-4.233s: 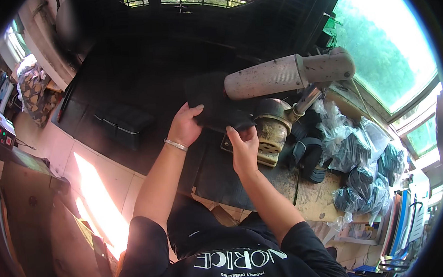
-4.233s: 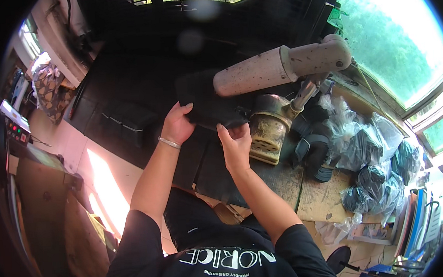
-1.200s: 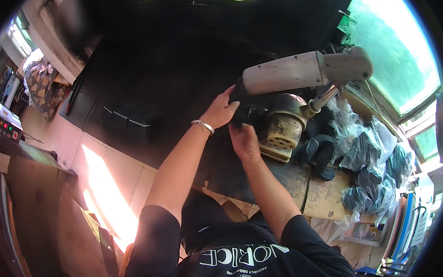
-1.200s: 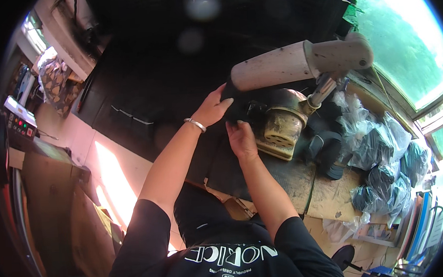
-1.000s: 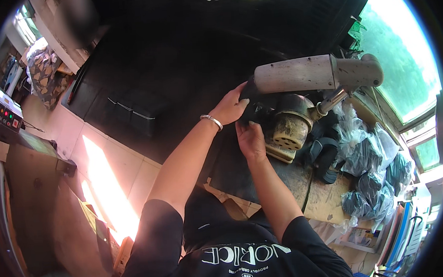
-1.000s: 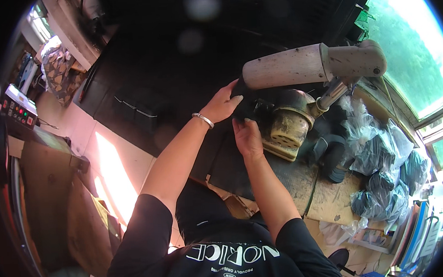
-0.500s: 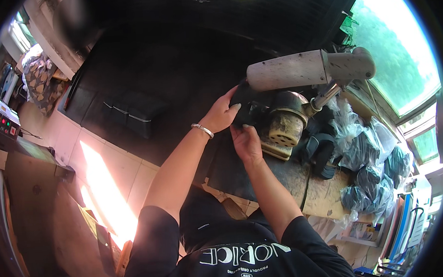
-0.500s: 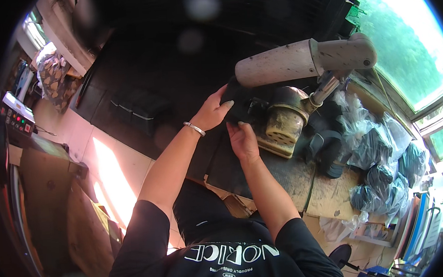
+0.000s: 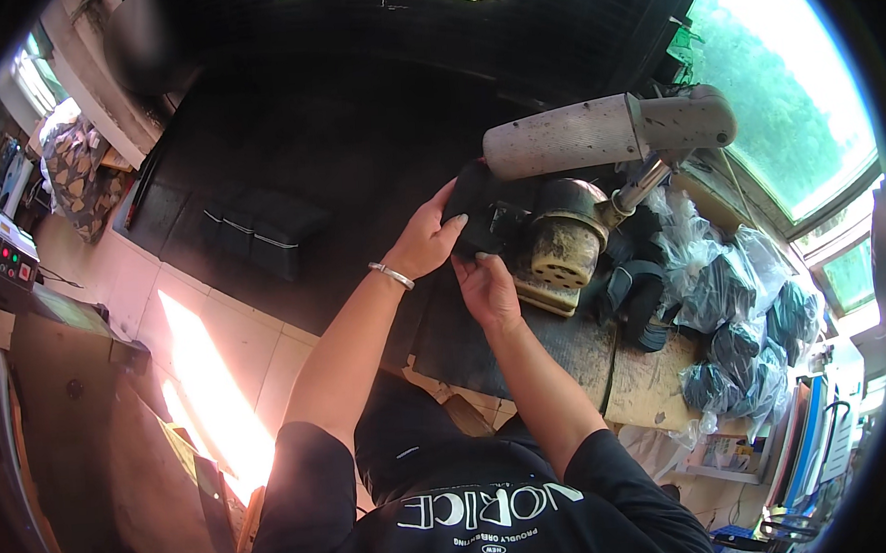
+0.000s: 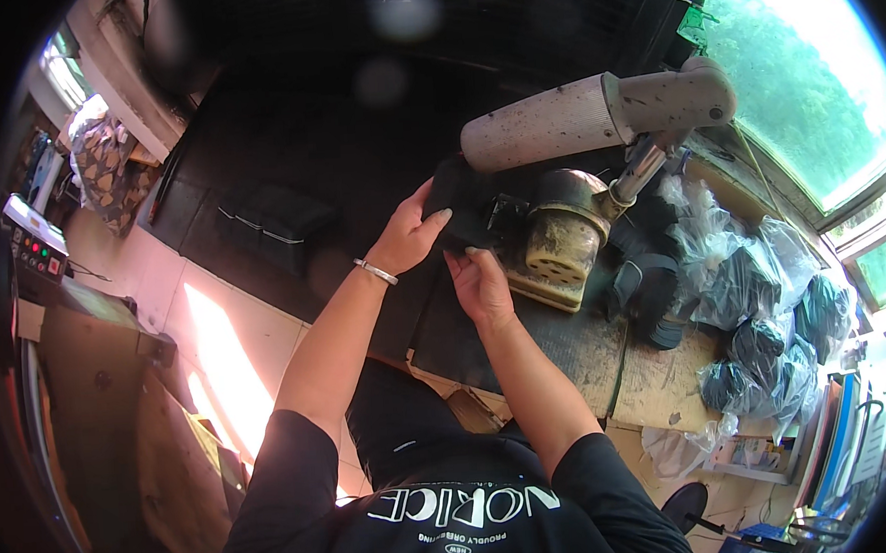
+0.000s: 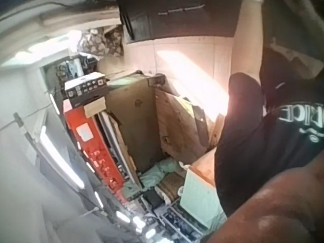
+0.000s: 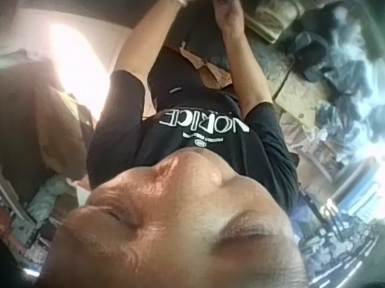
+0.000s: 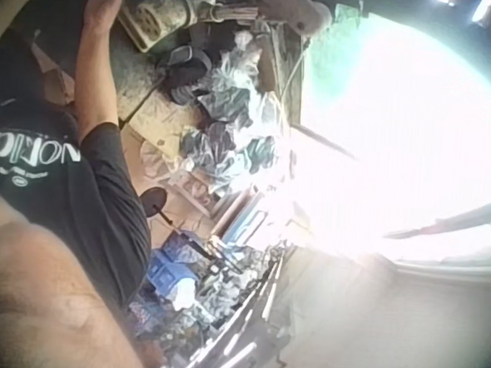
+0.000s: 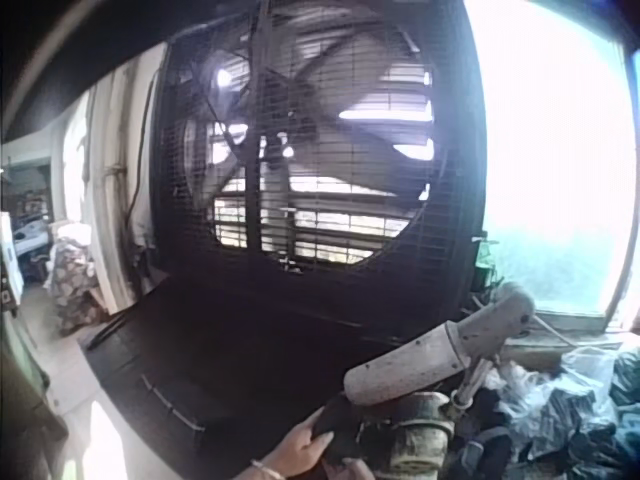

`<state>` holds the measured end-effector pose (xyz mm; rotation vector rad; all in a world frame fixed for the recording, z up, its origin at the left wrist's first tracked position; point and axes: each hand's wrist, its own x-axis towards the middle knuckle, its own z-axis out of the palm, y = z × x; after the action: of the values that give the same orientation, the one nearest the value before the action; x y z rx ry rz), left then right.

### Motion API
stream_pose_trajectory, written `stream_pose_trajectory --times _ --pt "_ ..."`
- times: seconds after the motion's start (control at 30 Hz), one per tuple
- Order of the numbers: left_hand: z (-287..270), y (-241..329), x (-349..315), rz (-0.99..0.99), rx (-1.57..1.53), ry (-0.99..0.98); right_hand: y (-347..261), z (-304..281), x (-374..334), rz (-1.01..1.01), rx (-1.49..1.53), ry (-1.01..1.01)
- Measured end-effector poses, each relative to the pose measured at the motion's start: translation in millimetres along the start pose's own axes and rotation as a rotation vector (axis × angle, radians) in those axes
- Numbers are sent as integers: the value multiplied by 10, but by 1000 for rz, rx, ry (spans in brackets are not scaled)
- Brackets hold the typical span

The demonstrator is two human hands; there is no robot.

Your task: Heating shoe components using an industrial heater to prepare them for the lasting process.

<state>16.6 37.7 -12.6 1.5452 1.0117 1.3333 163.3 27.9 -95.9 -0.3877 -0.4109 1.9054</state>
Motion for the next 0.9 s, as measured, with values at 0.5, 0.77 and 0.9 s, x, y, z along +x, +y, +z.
stream_pose_trajectory --times 0.5,0.77,0.9 --pt "-27 71 -165 32 -30 18 40 6 -80 16 -17 -38" --pt "-60 47 -220 73 10 41 42 95 -118 8 -27 -40" --pt "-82 70 -239 77 -5 59 57 103 -104 21 -37 -54"
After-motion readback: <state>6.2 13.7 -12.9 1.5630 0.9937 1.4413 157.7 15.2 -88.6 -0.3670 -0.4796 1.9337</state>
